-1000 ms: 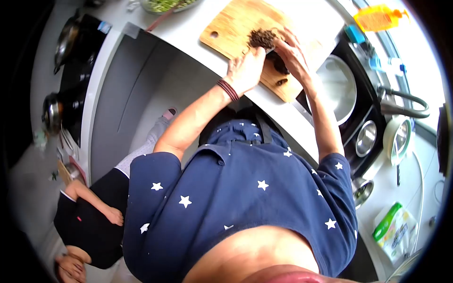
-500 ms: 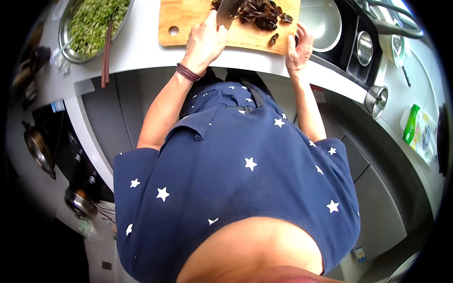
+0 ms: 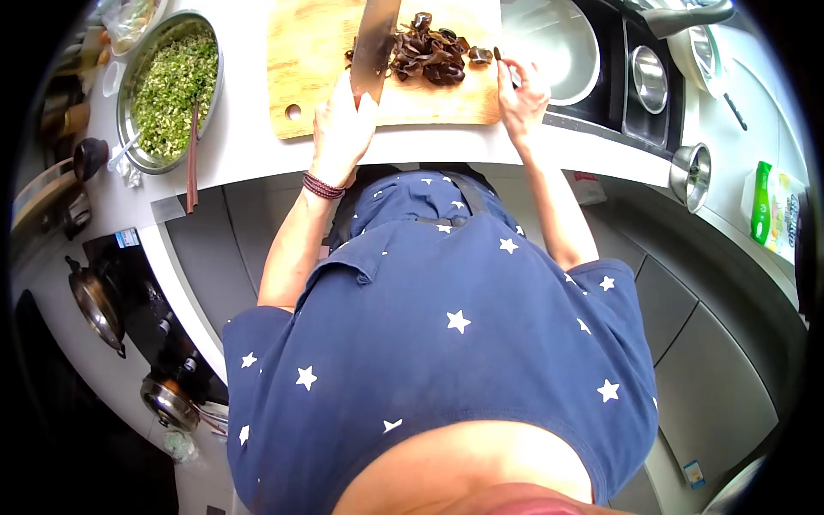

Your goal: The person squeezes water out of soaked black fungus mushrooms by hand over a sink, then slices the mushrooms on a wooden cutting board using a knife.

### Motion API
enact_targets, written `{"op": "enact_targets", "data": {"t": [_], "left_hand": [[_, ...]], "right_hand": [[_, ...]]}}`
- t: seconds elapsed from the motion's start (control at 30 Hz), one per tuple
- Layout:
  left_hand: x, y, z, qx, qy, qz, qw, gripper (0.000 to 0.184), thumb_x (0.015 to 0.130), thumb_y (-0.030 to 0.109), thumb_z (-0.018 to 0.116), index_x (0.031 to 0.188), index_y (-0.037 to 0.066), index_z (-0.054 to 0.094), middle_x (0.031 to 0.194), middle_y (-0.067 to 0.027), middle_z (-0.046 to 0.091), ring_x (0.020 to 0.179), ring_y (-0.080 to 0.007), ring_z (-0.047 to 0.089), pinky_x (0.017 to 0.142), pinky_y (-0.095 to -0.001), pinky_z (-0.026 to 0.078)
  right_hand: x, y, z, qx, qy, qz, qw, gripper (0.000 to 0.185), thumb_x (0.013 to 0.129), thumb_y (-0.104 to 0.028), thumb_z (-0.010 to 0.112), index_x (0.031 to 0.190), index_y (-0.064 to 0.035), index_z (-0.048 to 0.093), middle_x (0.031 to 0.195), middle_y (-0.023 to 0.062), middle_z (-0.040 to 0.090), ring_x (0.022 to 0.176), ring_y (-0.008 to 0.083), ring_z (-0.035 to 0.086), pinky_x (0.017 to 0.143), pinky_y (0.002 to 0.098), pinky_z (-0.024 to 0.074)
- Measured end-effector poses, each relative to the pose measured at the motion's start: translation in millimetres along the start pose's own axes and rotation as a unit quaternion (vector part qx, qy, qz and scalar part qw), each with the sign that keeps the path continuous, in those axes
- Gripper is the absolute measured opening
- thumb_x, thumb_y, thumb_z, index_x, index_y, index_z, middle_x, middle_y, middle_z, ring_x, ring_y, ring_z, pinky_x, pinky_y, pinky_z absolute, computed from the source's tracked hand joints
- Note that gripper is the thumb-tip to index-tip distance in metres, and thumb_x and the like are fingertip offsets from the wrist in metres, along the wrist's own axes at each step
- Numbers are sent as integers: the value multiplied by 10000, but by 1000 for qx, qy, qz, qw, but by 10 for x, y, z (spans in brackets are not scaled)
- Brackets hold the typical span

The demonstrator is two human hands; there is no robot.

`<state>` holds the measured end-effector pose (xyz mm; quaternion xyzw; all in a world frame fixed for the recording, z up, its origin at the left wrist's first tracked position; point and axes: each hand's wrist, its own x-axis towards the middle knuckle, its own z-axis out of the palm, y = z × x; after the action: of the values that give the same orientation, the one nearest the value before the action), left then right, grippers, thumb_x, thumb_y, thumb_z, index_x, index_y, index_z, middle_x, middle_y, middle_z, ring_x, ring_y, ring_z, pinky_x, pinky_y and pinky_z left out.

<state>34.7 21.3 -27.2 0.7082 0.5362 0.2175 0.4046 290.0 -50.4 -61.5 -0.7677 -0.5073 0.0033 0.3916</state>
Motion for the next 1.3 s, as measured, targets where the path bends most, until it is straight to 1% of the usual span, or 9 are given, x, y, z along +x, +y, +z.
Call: {"op": "enact_targets", "data": {"t": [0.17, 0.3, 0.4, 0.47, 0.63, 0.73, 0.93, 1.03, 1.3], "left_hand": [[-6, -1, 33, 1, 28, 22, 999, 282, 885, 166, 562, 1121, 12, 559, 830, -233, 670, 773, -408, 674, 679, -453, 530], [-34, 86, 30, 47, 23, -20, 998, 290, 882, 167, 559, 1117, -1, 574, 864, -197, 674, 796, -315, 679, 728, -399, 527], [-34, 101, 21, 52, 26, -25, 998, 290, 876, 172, 555, 1104, -6, 573, 854, -203, 677, 791, -339, 681, 727, -409, 528], [-34, 51, 63, 54, 40, -24, 997, 289, 871, 177, 553, 1093, -9, 572, 850, -210, 678, 787, -355, 682, 724, -417, 529], [-47, 125, 69, 59, 50, -42, 996, 294, 864, 188, 537, 1077, -15, 559, 817, -228, 661, 772, -392, 666, 706, -449, 518], [-65, 157, 68, 68, 46, -59, 995, 311, 863, 192, 522, 1095, -13, 547, 788, -247, 642, 763, -428, 645, 702, -477, 503], [-62, 196, 94, 71, 38, -74, 994, 328, 874, 175, 515, 1149, -5, 522, 779, -265, 631, 775, -449, 640, 702, -508, 501], [-123, 320, 104, 102, 27, -72, 992, 329, 879, 159, 522, 1170, 5, 513, 777, -270, 631, 767, -461, 634, 686, -523, 499], [-140, 294, 53, 89, 59, -81, 991, 255, 895, 180, 541, 1124, 68, 535, 754, -232, 630, 754, -446, 634, 644, -516, 472]], "right_hand": [[190, 185, 55, 1, -144, -170, 975, 182, 813, -139, 725, 961, -62, 653, 1000, 83, 636, 892, 285, 626, 776, 367, 518], [358, 347, 141, -46, -163, -258, 951, 188, 819, -164, 717, 967, -66, 657, 959, 74, 647, 860, 256, 633, 726, 331, 522], [475, 191, 188, -26, -194, -35, 980, 204, 854, -192, 715, 1000, -60, 661, 937, 97, 675, 799, 207, 673, 649, 306, 544], [628, 34, 262, 11, -93, -139, 986, 162, 886, -194, 681, 1002, -81, 673, 942, 93, 686, 800, 194, 667, 672, 319, 536], [1083, -100, 813, 150, -212, -286, 922, 194, 941, -240, 586, 1064, -93, 617, 958, 116, 624, 923, 262, 600, 818, 369, 479], [945, -12, 808, 205, -416, -91, 881, 228, 952, -256, 570, 1108, -90, 592, 989, 129, 604, 969, 277, 585, 875, 381, 462], [607, -336, 614, 131, -314, -219, 914, 551, 779, -445, 752, 1096, -14, 620, 1110, 177, 590, 1065, 344, 567, 936, 429, 467], [378, -459, 668, 67, -243, -270, 929, 562, 713, -331, 810, 1128, -12, 604, 1247, 158, 539, 1087, 330, 588, 918, 423, 503], [322, -429, 730, 82, -172, -371, 909, 246, 711, -120, 762, 913, -38, 649, 1085, 123, 606, 1030, 297, 595, 895, 389, 508]]}}
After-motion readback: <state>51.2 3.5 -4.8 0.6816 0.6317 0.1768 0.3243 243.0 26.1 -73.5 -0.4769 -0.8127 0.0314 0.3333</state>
